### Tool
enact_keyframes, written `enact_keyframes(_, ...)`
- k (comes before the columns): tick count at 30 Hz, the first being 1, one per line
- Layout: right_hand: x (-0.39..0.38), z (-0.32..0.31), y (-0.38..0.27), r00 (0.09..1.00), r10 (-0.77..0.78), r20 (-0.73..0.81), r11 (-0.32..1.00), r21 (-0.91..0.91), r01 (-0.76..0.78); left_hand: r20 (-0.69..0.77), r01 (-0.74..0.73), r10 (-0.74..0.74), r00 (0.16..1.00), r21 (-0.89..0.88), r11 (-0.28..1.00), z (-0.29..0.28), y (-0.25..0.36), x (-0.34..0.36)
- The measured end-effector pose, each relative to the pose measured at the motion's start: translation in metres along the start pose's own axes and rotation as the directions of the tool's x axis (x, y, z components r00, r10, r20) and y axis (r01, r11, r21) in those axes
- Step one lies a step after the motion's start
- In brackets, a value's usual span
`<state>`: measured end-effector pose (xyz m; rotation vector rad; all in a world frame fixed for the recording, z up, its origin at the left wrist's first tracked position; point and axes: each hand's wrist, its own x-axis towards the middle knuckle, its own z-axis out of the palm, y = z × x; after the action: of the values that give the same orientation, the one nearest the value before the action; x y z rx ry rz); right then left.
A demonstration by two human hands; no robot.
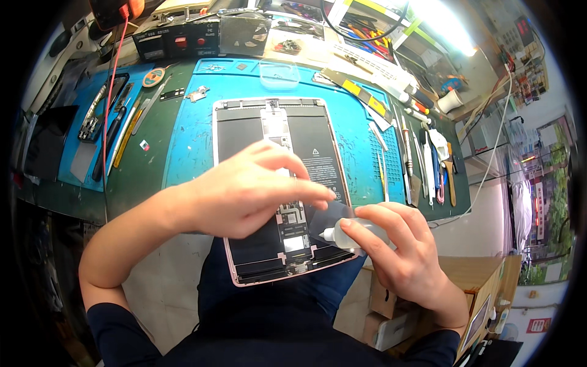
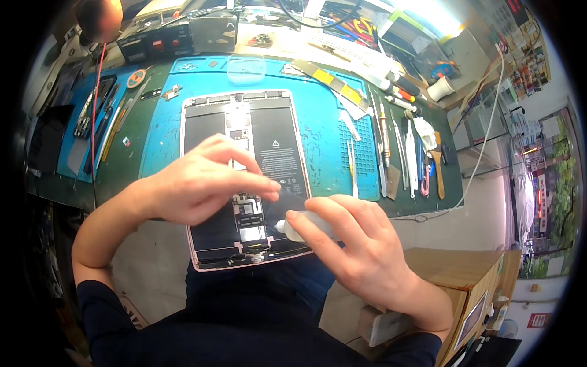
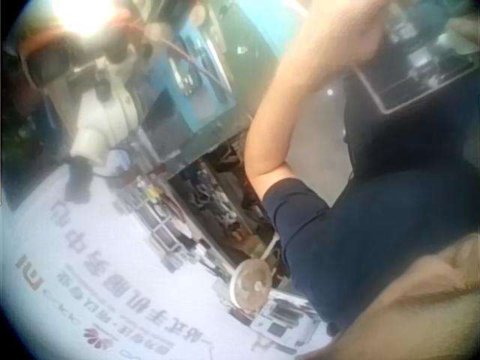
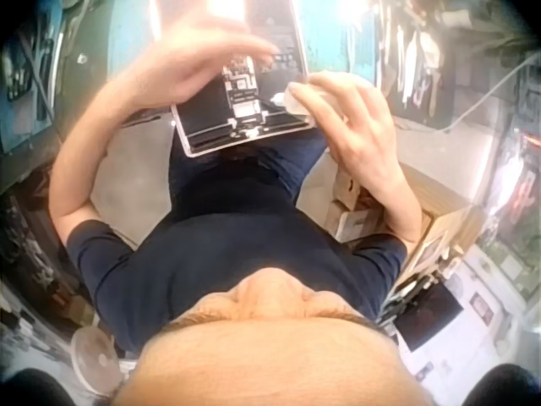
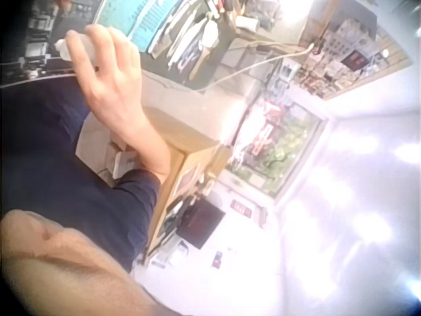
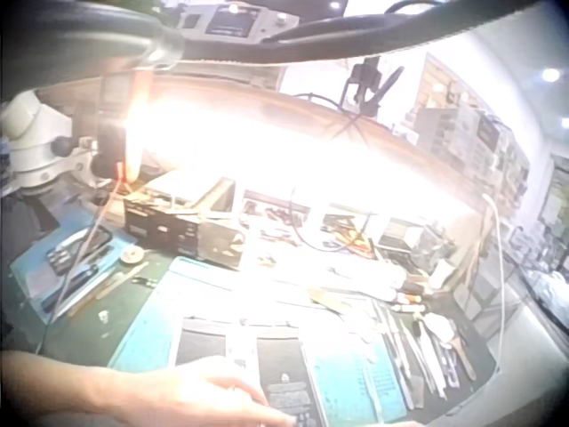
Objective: The person is repairing a tablet by applying a liquid from a small bottle onto the internal components and using a plastic card to spread it. They also use a metal tool to adjust parts inside the device.
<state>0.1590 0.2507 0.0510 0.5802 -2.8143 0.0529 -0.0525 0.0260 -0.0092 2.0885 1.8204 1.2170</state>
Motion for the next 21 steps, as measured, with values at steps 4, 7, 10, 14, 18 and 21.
enact_keyframes(4, 0.0004, -0.0003, -0.0014, 1.000, -0.002, -0.011, 1.000, -0.020, 0.002, 0.088, 0.001, -0.010, 0.996, 0.099, 0.995, 0.0052, 0.0014, -0.0017)
enact_keyframes(7, 0.0018, -0.0015, -0.0023, 1.000, -0.009, -0.006, 1.000, -0.026, 0.009, 0.111, 0.008, -0.022, 0.994, 0.123, 0.992, 0.0070, 0.0000, -0.0022)
enact_keyframes(10, 0.0046, -0.0040, -0.0022, 1.000, -0.026, 0.006, 0.999, -0.040, 0.027, 0.124, 0.015, -0.032, 0.992, 0.132, 0.991, 0.0065, 0.0022, -0.0006)
enact_keyframes(14, 0.0082, -0.0071, -0.0028, 0.999, -0.036, 0.026, 0.998, -0.049, 0.037, 0.130, 0.027, -0.044, 0.990, 0.131, 0.991, 0.0062, 0.0023, -0.0013)
enact_keyframes(18, 0.0081, -0.0068, -0.0017, 0.999, -0.034, 0.036, 0.998, -0.051, 0.036, 0.120, 0.027, -0.042, 0.992, 0.118, 0.993, 0.0052, 0.0012, -0.0017)
enact_keyframes(21, 0.0056, -0.0079, -0.0023, 0.999, -0.015, 0.041, 0.999, -0.046, 0.017, 0.098, 0.017, -0.027, 0.995, 0.095, 0.995, 0.0033, 0.0007, -0.0009)
